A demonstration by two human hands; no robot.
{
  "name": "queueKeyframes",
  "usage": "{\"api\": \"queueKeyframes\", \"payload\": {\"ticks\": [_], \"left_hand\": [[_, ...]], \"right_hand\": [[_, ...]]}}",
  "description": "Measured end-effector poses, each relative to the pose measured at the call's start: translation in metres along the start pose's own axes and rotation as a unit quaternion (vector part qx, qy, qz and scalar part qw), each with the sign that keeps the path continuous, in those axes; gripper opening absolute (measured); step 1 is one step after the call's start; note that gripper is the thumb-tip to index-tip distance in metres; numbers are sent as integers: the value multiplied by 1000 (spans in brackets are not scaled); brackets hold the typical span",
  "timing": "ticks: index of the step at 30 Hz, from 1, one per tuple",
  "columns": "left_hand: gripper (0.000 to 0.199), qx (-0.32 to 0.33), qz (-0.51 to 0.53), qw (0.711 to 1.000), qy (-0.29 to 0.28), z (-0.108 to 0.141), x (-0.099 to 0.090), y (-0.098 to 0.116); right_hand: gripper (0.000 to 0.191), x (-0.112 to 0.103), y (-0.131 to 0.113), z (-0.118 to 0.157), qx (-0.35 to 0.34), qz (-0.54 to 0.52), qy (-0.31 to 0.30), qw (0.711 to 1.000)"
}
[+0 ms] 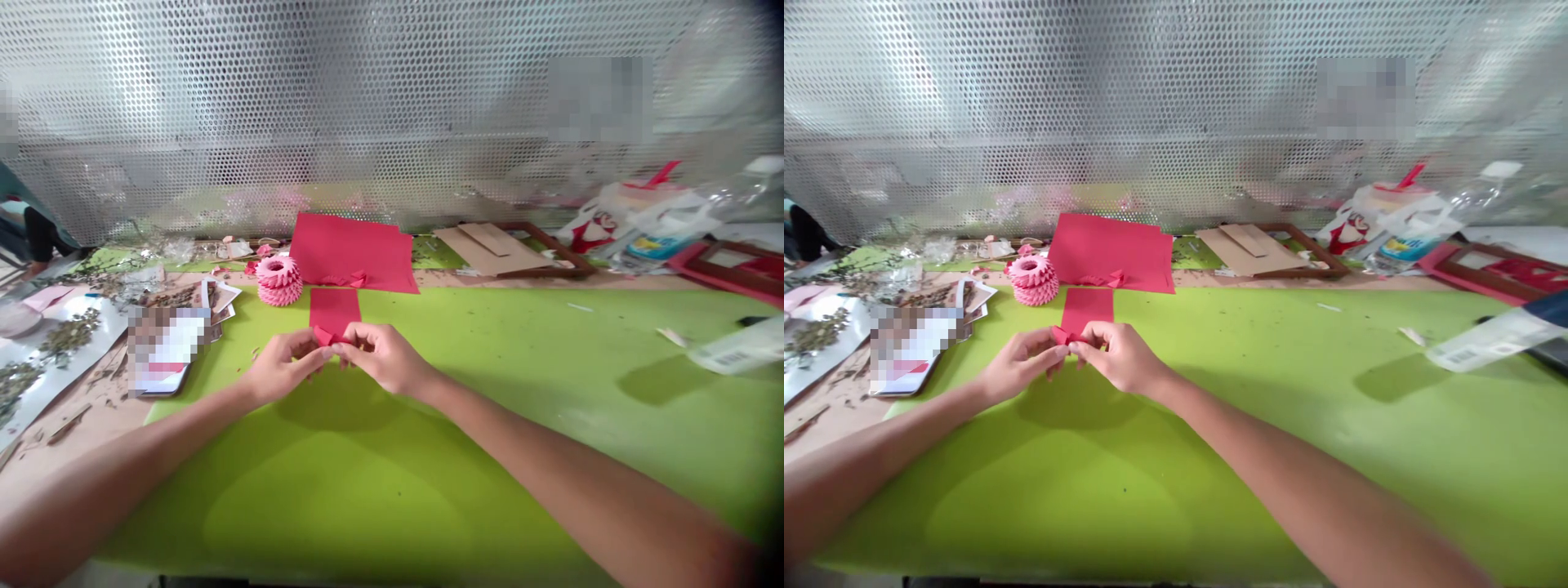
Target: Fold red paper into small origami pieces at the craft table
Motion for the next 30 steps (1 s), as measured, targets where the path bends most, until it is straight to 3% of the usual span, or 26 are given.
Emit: {"api": "queueKeyframes", "payload": {"ticks": [4, 9, 11, 14, 21, 25, 30], "left_hand": [[27, 33, 12, 998, 58, 0, -9, 1], [21, 44, 95, 990, 94, 0, -17, 1], [21, 46, 143, 986, 75, 0, -17, 2], [25, 39, 211, 976, 25, -3, -16, 1], [25, -21, 246, 968, -43, -8, -6, -2], [32, -23, 250, 967, -50, -7, -2, 1], [26, -25, 253, 967, 27, -9, -11, -5]], "right_hand": [[20, -7, -9, -1, -62, 59, 29, 996], [20, -6, -4, 0, -27, -80, 65, 994], [21, -7, -3, 0, -22, -106, 84, 991], [18, -12, -4, 0, -33, -64, 102, 992], [7, -11, -13, 0, -98, -4, 75, 992], [14, -10, -6, -1, -46, -31, 73, 996], [9, 5, 7, -1, 39, -147, 18, 988]]}}
Point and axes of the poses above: each hand's wrist, its own z-axis away from the middle knuckle, its own x-axis out of the palm, y = z × x, the point moved 7 cm from there along -z, towards the middle knuckle, and after that the axes turned 15 degrees about -x, right-handed, at the moved point
